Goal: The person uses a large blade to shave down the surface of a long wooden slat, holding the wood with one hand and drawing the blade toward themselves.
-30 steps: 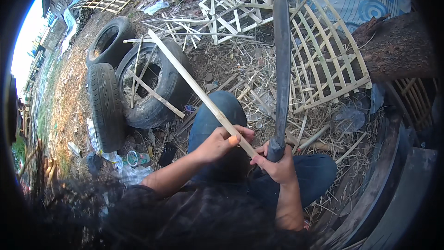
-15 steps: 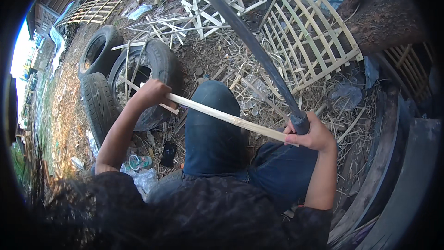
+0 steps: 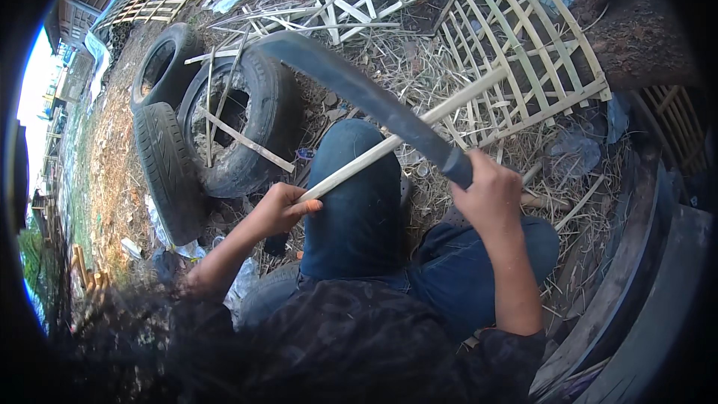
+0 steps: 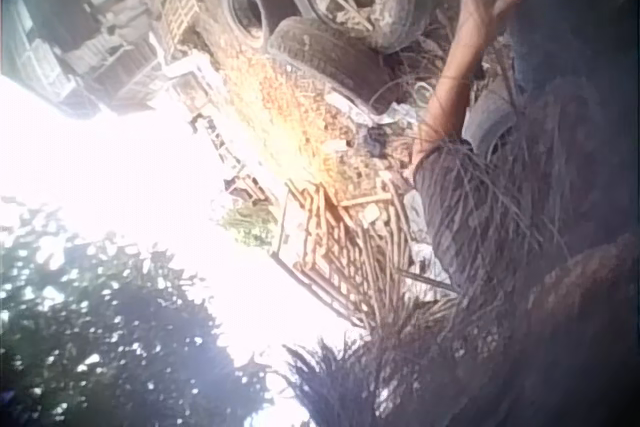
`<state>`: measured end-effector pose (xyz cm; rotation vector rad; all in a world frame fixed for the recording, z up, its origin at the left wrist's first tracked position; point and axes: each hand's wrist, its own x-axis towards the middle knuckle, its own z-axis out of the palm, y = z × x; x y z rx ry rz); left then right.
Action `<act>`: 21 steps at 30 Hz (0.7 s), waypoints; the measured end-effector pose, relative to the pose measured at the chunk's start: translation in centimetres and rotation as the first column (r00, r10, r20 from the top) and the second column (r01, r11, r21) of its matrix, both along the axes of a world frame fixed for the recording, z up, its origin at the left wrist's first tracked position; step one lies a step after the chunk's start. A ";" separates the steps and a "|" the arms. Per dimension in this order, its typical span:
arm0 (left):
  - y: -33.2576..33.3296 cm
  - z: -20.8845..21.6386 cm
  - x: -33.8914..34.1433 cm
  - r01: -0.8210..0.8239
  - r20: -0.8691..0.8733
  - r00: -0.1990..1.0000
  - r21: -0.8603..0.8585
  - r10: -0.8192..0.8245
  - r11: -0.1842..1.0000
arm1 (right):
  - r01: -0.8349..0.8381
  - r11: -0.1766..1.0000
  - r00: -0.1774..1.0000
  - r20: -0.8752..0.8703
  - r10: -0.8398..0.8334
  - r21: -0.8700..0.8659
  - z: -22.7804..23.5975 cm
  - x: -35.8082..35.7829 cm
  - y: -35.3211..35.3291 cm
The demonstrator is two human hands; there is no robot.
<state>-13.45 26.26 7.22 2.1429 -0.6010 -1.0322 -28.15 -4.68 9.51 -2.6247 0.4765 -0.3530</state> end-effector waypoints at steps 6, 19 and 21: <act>-0.8 0.0 -2.1 -0.090 0.007 0.996 -0.004 0.090 0.996 | -0.233 0.971 0.972 0.025 0.234 -0.046 -2.2 2.9 3.7; -2.2 0.0 -4.3 -0.240 0.063 0.968 -0.073 0.244 0.968 | 0.217 0.976 0.976 -0.041 -0.216 0.028 -2.0 5.4 -9.5; -2.4 -0.9 -4.4 -0.214 0.162 0.963 -0.017 0.214 0.977 | 0.196 0.978 0.980 0.005 -0.197 0.071 -2.5 5.1 -8.9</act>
